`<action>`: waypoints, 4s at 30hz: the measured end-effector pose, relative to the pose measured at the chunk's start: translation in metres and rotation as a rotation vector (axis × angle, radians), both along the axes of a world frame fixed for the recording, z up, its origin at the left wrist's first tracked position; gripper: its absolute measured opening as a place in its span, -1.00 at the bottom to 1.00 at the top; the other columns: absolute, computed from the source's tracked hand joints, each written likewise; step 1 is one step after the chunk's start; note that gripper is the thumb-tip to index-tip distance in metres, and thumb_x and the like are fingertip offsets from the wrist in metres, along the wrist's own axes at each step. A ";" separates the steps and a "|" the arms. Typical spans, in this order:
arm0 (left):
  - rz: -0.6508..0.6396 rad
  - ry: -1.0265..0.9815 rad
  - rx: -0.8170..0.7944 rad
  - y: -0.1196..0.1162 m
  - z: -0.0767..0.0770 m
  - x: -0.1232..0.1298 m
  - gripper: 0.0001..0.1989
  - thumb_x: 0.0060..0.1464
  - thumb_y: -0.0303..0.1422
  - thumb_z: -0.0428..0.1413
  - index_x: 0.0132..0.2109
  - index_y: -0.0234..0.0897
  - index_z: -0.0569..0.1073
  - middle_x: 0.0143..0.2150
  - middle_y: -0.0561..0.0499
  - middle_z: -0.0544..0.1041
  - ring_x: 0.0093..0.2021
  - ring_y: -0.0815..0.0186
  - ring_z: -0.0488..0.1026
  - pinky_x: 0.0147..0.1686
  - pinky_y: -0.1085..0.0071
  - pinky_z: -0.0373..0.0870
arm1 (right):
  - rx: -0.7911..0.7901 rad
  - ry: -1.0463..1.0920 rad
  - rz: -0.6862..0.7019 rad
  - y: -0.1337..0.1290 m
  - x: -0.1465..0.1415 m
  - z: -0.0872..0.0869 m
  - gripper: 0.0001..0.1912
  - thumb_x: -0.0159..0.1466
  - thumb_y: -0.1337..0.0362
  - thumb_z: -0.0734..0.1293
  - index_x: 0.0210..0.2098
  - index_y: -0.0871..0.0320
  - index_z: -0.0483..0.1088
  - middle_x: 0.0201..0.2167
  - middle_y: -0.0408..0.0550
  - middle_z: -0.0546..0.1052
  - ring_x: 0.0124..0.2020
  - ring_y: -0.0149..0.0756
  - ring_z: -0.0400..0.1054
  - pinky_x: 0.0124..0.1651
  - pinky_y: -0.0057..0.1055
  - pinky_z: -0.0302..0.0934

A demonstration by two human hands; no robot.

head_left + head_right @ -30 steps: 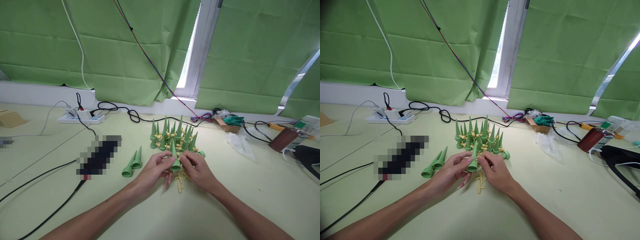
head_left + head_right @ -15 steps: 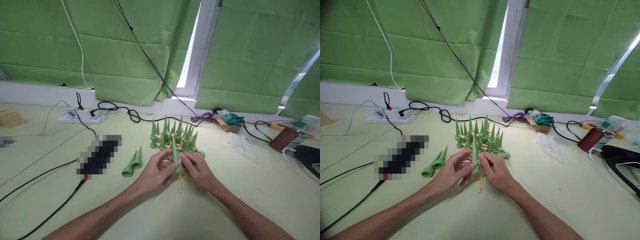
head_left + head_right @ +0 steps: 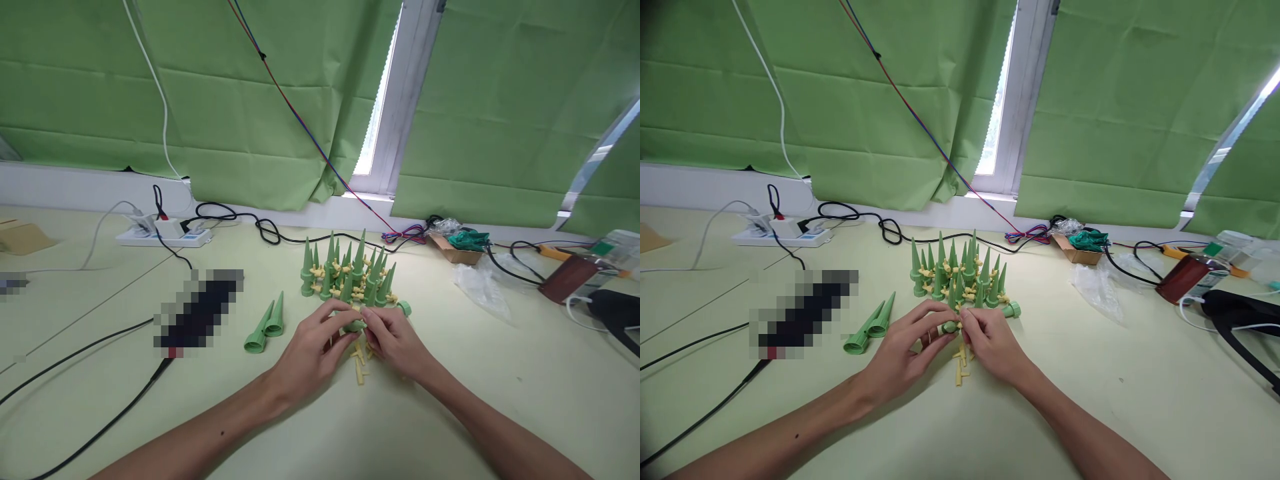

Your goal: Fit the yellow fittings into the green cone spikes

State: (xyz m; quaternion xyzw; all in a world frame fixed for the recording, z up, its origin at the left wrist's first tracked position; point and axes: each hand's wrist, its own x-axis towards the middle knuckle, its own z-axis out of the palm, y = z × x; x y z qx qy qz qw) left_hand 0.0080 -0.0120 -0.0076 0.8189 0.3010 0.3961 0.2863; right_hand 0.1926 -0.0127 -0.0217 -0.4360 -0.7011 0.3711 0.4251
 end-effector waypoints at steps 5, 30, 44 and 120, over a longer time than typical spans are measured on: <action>0.043 0.005 0.005 0.001 -0.001 0.000 -0.76 0.26 -0.37 0.04 0.02 -0.10 0.51 -0.05 -0.08 0.49 -0.34 0.33 0.41 -0.43 0.48 0.33 | -0.011 0.008 -0.001 0.001 0.000 -0.001 -0.48 0.45 0.06 0.08 -0.61 0.13 0.11 -0.73 -0.26 0.11 -0.68 -0.46 0.00 -0.57 -0.46 -0.07; -0.196 -0.175 -0.753 0.011 0.009 0.001 -0.69 0.09 -0.15 0.22 -0.23 -0.35 0.49 -0.61 0.10 0.38 -0.65 0.43 0.30 -0.59 0.47 0.23 | 0.259 -0.272 0.027 0.000 0.005 0.005 -0.58 0.44 0.19 0.09 -0.55 0.11 -0.03 -0.64 -0.26 0.03 -0.60 -0.42 -0.09 -0.49 -0.39 -0.15; -0.102 -0.088 -0.543 0.008 0.005 0.000 -0.76 0.18 -0.20 0.13 -0.28 -0.32 0.45 -0.52 0.08 0.33 -0.59 0.41 0.29 -0.57 0.46 0.22 | 0.271 -0.282 0.009 -0.001 0.002 0.003 -0.57 0.45 0.17 0.07 -0.55 0.11 -0.02 -0.65 -0.26 0.04 -0.60 -0.42 -0.09 -0.49 -0.38 -0.16; -0.131 -0.156 -0.683 0.020 -0.013 0.003 -0.53 0.24 0.01 -0.05 -0.41 -0.30 0.33 -0.59 0.15 0.22 -0.65 0.49 0.08 -0.65 0.50 0.01 | 0.335 -0.383 -0.066 -0.011 -0.015 0.001 -0.68 0.19 0.22 0.35 -0.53 0.12 0.11 -0.67 -0.32 0.14 -0.62 -0.50 -0.03 -0.51 -0.48 -0.14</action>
